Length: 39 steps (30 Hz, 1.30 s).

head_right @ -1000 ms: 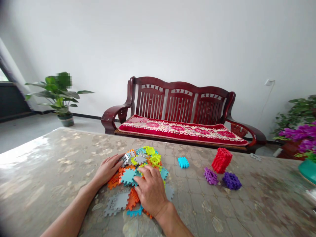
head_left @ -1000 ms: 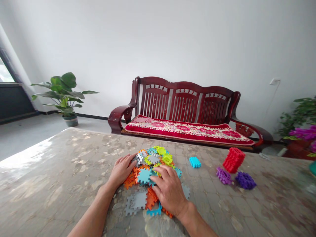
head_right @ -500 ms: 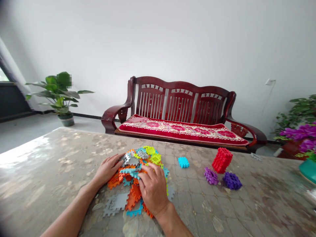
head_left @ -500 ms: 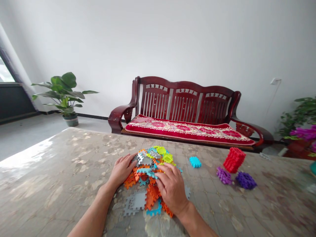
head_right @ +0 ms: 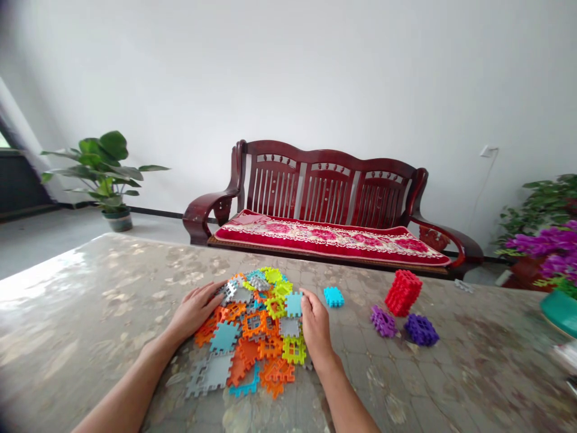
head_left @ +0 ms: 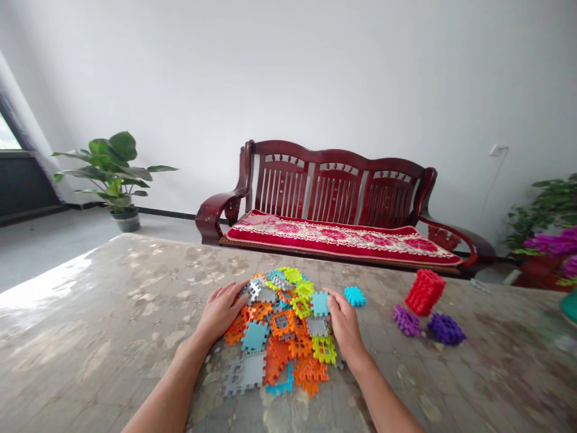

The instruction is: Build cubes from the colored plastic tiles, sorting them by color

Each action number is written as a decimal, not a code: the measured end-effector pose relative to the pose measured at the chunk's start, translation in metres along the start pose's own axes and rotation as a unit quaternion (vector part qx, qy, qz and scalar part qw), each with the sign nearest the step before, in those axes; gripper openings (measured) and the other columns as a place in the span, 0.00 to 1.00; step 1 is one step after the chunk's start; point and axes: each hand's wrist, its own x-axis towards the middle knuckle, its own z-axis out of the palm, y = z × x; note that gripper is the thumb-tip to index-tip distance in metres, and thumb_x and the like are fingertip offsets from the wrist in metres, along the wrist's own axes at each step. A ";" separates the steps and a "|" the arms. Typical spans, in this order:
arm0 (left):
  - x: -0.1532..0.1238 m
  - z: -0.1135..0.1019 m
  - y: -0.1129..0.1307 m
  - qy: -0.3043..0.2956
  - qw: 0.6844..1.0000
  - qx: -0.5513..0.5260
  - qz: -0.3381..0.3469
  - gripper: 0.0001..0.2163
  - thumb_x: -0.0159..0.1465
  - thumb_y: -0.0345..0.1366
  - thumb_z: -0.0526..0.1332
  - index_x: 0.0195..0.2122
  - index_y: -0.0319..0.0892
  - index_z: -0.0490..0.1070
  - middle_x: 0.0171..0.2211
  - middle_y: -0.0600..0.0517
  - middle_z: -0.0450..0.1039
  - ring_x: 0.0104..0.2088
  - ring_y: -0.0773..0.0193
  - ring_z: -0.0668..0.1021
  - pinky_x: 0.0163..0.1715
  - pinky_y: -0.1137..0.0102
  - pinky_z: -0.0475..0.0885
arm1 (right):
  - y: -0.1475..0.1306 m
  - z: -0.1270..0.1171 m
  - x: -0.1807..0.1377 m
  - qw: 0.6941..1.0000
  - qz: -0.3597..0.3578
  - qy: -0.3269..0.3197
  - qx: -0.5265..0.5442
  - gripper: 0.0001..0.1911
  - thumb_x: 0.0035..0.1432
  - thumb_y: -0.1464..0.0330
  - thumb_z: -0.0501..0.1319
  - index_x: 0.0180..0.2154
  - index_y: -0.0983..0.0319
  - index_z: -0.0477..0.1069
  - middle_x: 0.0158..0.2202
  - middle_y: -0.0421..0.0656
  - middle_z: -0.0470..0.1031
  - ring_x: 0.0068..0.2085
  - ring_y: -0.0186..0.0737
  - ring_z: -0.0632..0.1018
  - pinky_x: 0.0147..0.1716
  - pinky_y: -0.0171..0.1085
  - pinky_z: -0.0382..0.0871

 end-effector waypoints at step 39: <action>-0.001 0.001 -0.001 0.011 1.000 -0.007 0.001 0.21 0.66 0.47 0.49 0.58 0.52 0.67 0.56 0.53 0.72 0.60 0.57 0.68 0.63 0.59 0.55 | -0.064 0.001 -0.055 0.912 -0.179 -0.368 -0.041 0.04 0.46 0.68 0.60 0.22 0.59 0.73 0.22 0.36 0.67 0.25 0.32 0.66 0.25 0.32 0.56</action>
